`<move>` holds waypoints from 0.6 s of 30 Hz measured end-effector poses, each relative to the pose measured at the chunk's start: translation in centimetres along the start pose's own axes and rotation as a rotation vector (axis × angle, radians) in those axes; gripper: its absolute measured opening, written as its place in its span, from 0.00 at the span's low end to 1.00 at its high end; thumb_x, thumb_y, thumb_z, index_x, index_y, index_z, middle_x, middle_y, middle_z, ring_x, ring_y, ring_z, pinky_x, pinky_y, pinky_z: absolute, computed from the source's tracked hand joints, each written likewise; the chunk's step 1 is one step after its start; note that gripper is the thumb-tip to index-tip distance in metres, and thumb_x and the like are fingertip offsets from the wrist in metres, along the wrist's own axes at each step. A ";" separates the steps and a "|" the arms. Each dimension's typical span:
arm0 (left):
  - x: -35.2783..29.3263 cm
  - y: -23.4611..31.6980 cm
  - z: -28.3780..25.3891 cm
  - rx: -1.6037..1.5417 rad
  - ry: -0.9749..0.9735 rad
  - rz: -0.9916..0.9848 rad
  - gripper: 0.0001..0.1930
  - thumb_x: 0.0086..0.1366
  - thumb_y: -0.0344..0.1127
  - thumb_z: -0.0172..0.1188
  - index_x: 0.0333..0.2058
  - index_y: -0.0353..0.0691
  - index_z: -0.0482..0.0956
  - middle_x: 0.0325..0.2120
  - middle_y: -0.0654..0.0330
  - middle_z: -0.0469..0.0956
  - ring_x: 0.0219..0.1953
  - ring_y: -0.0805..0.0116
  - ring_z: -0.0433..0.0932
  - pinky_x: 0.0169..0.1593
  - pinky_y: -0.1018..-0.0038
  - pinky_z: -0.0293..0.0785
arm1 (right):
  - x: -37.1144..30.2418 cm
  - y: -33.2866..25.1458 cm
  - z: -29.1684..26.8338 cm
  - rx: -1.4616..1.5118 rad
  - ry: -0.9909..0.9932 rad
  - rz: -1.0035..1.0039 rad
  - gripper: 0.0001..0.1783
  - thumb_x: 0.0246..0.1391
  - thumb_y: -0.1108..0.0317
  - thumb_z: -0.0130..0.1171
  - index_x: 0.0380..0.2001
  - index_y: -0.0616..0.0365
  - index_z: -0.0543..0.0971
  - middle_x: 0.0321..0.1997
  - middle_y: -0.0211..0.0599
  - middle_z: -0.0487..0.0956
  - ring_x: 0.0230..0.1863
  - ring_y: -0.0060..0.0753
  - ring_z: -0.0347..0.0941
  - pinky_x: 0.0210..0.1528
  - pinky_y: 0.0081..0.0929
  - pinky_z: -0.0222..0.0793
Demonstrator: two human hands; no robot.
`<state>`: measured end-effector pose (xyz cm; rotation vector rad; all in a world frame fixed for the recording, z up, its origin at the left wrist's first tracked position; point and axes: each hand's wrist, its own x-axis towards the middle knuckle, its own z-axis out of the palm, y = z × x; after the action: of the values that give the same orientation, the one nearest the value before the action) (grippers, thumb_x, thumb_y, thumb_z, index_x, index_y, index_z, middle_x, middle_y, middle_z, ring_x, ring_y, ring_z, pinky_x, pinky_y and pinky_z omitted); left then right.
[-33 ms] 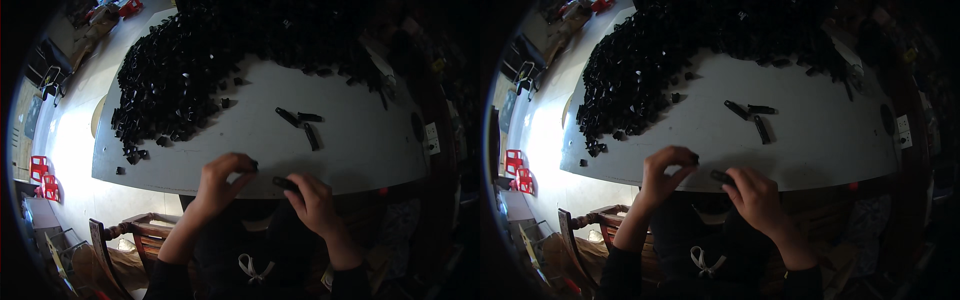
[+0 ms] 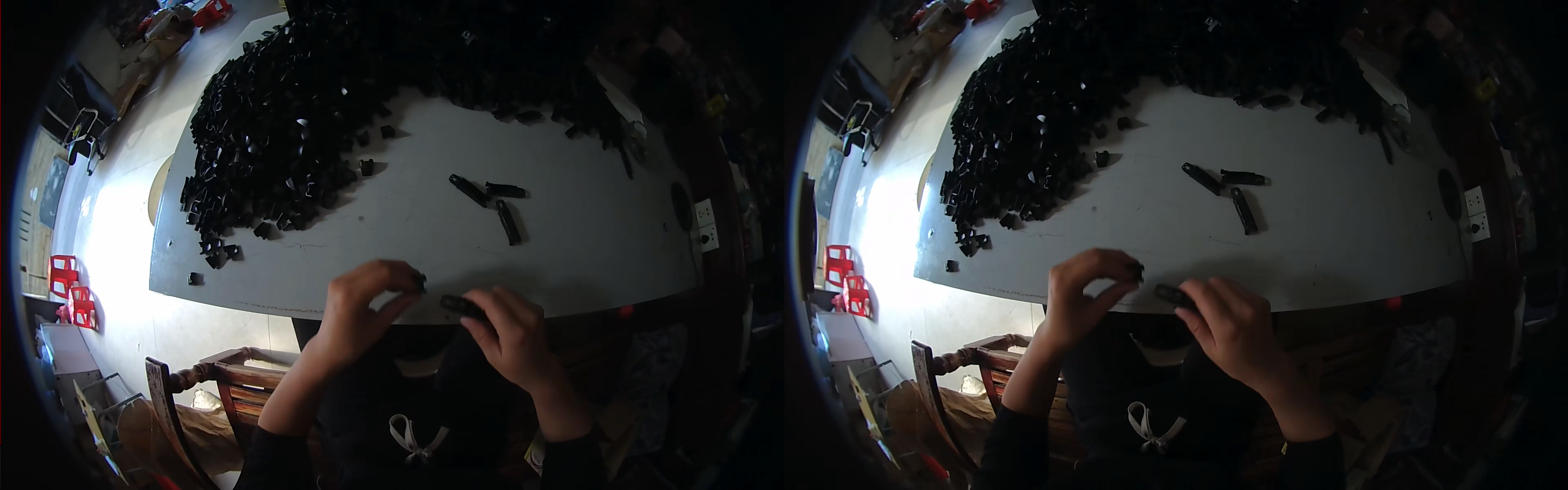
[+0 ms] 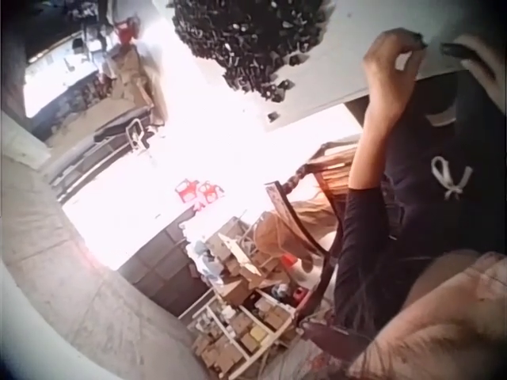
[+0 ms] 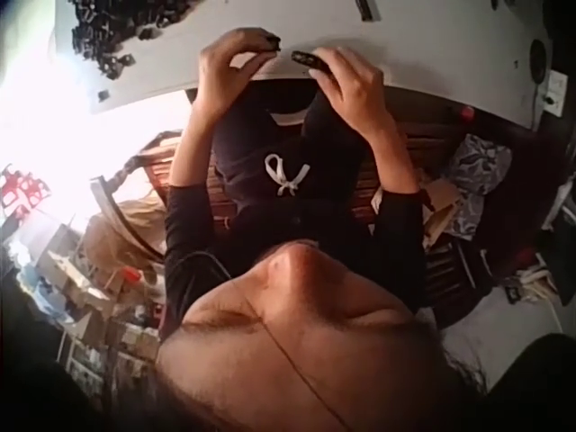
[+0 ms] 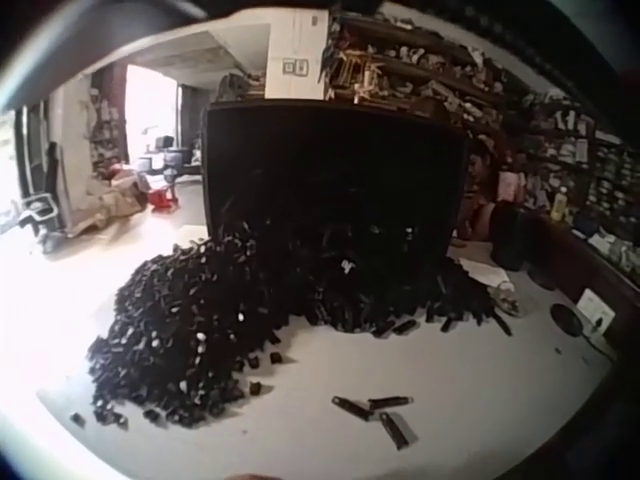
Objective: Manually assembling small black plastic components by snapping pieces together.
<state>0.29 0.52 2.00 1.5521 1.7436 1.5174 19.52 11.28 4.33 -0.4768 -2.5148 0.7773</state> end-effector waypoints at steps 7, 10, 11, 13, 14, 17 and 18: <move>-1.3 2.9 -1.1 -0.062 -0.097 -0.008 0.07 0.50 0.21 0.66 0.30 0.36 0.79 0.36 0.54 0.80 0.36 0.61 0.82 0.37 0.73 0.78 | 0.7 -1.7 -1.0 -0.057 -0.025 -0.103 0.15 0.42 0.70 0.68 0.36 0.60 0.79 0.21 0.32 0.71 0.21 0.31 0.68 0.22 0.27 0.64; -1.6 3.0 -1.2 -0.054 -0.122 0.013 0.07 0.50 0.21 0.65 0.29 0.36 0.79 0.36 0.54 0.80 0.35 0.62 0.82 0.36 0.74 0.78 | 0.6 -2.1 -1.5 -0.087 -0.107 -0.077 0.15 0.42 0.70 0.69 0.36 0.60 0.79 0.21 0.31 0.71 0.20 0.29 0.68 0.22 0.26 0.63; -1.9 3.0 -1.4 -0.050 -0.119 0.012 0.07 0.50 0.21 0.65 0.29 0.36 0.79 0.36 0.54 0.80 0.35 0.62 0.82 0.36 0.74 0.78 | 0.6 -2.0 -1.4 -0.085 -0.107 -0.080 0.15 0.42 0.70 0.69 0.36 0.60 0.79 0.21 0.31 0.71 0.20 0.29 0.68 0.22 0.26 0.63; -2.4 2.6 -1.6 -0.051 -0.157 0.064 0.08 0.50 0.22 0.66 0.30 0.36 0.79 0.37 0.53 0.80 0.38 0.60 0.81 0.41 0.72 0.77 | 0.6 -1.7 -1.0 0.001 -0.119 -0.122 0.15 0.44 0.67 0.67 0.36 0.59 0.78 0.20 0.29 0.68 0.19 0.25 0.67 0.18 0.25 0.63; -2.5 2.3 -1.5 -0.048 -0.155 0.063 0.08 0.50 0.22 0.66 0.30 0.36 0.79 0.37 0.53 0.80 0.38 0.60 0.81 0.41 0.72 0.77 | 0.5 -1.7 -0.8 0.004 -0.120 -0.126 0.15 0.44 0.67 0.67 0.36 0.59 0.78 0.20 0.29 0.68 0.19 0.25 0.67 0.18 0.25 0.63; -2.3 2.6 -0.2 -0.443 -0.154 0.098 0.05 0.60 0.30 0.61 0.32 0.33 0.78 0.39 0.52 0.80 0.44 0.57 0.80 0.48 0.67 0.74 | 0.2 -2.1 0.1 0.051 -0.161 -0.196 0.15 0.44 0.69 0.67 0.37 0.61 0.78 0.24 0.31 0.74 0.23 0.29 0.73 0.22 0.24 0.70; -2.6 3.4 0.5 -0.658 -0.166 -0.022 0.12 0.64 0.37 0.56 0.31 0.31 0.78 0.39 0.48 0.80 0.45 0.54 0.79 0.50 0.64 0.73 | 0.1 -2.6 1.4 0.121 -0.100 -0.289 0.15 0.44 0.69 0.67 0.37 0.62 0.78 0.28 0.34 0.77 0.27 0.32 0.76 0.26 0.25 0.73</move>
<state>3.27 -2.13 3.76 1.2569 1.0100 1.6648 18.21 8.73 4.87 -0.0314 -2.5312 0.8502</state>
